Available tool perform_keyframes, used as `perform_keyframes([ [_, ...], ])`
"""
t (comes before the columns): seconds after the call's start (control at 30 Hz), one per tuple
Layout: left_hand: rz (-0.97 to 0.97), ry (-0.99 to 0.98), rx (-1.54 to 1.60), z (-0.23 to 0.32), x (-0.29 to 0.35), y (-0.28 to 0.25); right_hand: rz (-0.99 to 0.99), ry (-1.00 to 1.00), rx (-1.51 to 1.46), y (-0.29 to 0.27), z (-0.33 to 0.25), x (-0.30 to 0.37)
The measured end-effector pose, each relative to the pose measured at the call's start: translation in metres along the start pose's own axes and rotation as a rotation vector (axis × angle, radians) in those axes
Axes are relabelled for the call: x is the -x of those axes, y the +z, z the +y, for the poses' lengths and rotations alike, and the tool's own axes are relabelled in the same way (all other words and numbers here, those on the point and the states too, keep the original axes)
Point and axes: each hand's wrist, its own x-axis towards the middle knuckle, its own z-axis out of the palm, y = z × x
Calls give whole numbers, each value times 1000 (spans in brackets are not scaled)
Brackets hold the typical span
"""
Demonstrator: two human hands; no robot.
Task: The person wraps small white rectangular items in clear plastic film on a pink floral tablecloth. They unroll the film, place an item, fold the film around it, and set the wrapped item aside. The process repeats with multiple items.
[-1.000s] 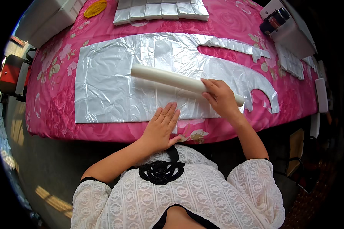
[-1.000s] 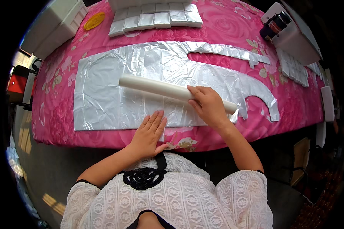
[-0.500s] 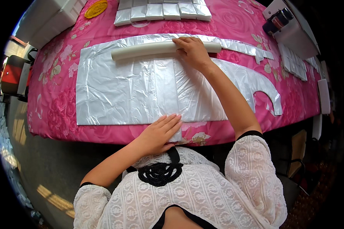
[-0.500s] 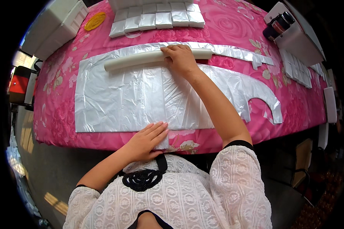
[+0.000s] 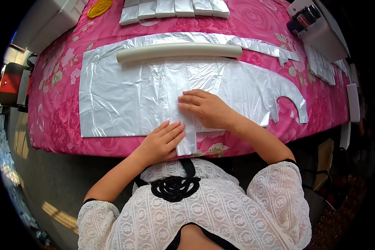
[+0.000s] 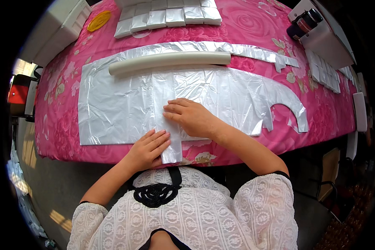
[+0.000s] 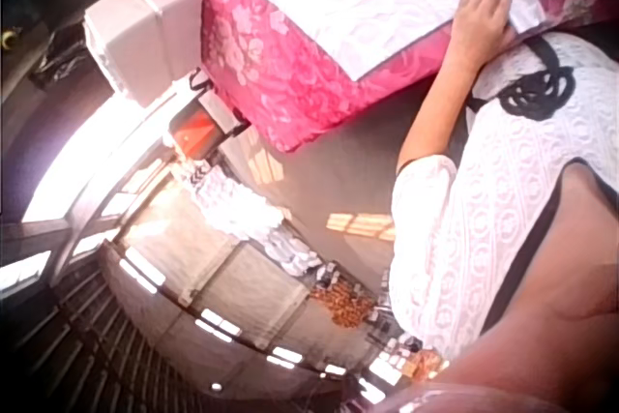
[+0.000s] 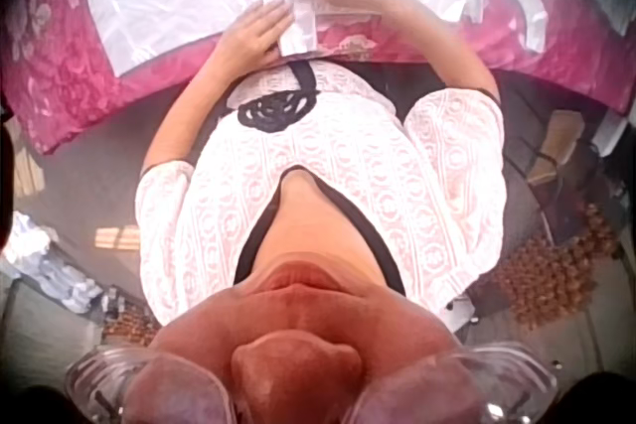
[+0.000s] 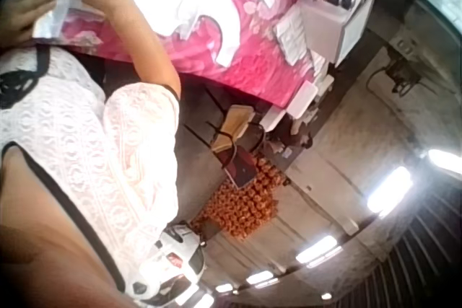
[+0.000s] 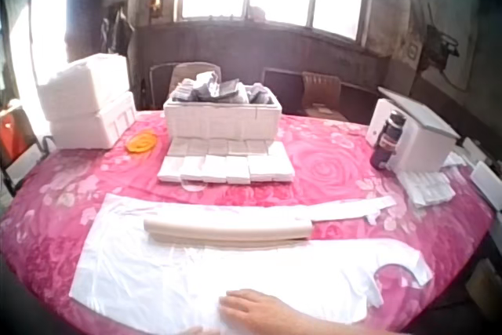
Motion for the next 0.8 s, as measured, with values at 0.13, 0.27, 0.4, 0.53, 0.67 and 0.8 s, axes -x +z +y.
perform_keyframes([
  [0.13, 48, 46, 86, -6, 0, -2, -49, -16, -61, -3, -14, 5],
  [0.27, 208, 3, 230, -15, -6, -11, -2, 53, -118, -2, -17, 3],
  [0.4, 70, -52, -134, -19, -24, -18, 90, 95, -66, 12, -17, 5],
  [0.53, 85, -99, -159, -25, -26, -13, 159, 87, 24, 12, -13, 9],
  [0.67, 168, -184, -66, -29, -24, -6, 189, 143, -59, 6, -10, 5],
  [0.8, 231, -591, 338, -25, -34, -14, 191, 440, -297, 4, -4, -8],
])
